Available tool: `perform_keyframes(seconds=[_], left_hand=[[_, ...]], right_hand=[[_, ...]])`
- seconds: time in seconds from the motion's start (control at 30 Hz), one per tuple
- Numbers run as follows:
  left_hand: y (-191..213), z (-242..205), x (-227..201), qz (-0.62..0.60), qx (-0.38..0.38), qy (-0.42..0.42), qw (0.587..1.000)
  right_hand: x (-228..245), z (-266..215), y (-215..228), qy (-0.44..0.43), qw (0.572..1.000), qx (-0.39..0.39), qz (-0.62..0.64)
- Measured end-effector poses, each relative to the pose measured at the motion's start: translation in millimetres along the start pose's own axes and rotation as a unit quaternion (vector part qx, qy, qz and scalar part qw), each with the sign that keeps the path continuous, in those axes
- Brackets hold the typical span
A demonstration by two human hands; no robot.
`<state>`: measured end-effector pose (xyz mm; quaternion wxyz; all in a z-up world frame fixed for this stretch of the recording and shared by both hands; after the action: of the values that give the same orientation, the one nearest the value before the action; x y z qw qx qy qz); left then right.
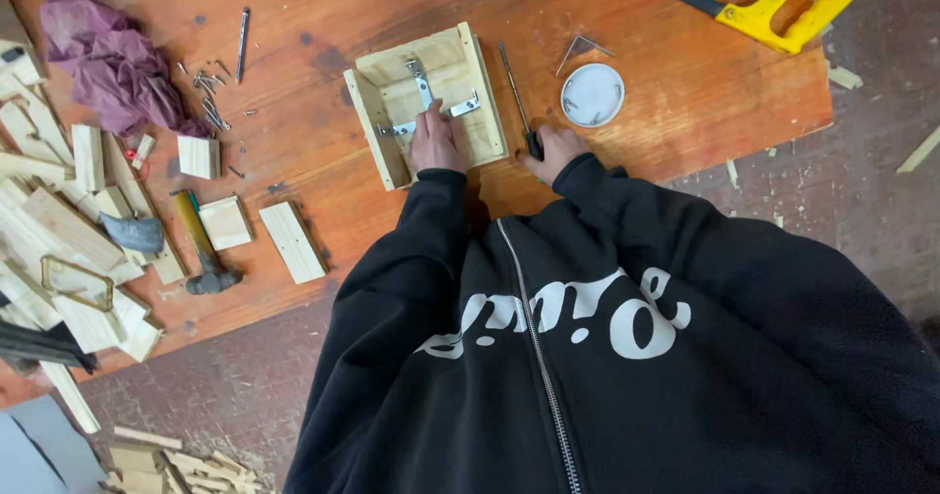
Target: The person assembles a small wooden box by attaching metal hinges to the lid and side panels using a screwdriver. They repeatedly position the hinges, insert screws, and tighten them while handling the wooden pieces and a small container of screws.
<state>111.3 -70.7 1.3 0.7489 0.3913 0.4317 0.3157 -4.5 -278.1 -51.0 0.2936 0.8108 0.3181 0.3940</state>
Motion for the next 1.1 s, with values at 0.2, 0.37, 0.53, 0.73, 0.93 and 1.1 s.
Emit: perform_keyframes(seconds=[0.2,0.37,0.53,0.73,0.93,1.1], left_hand=[[-9,2,7,-0.052,0.004,0.041,0.998],[-22,0,24,-0.077,-0.01,0.076,0.994],[20,11,-7,-0.168,-0.084,0.074,0.979],[60,13,-67,-0.441,-0.055,-0.008,0.896],[20,-20,-83,-0.624,0.064,0.061,0.776],[26,-34,-104,-0.673,0.114,0.057,0.729]], right_hand=[[-1,-8,2,-0.031,1.0,0.001,0.004],[0,-31,13,-0.041,0.998,-0.038,0.016],[-4,-49,24,-0.069,0.994,-0.083,0.024],[61,-93,89,0.17,0.931,-0.284,0.152],[105,-135,115,0.238,0.89,-0.358,0.155],[116,-176,129,0.253,0.868,-0.416,0.095]])
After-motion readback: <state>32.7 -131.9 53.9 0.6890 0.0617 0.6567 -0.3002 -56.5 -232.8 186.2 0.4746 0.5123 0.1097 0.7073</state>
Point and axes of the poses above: each hand's wrist, its own z-axis towards the middle knuckle, its own y-axis out of the back of the hand, x = y × z, the point moved 9 cm from there along z, towards the middle knuckle, and after that the axes turned 4 degrees about -y, right-handed, at the moved point
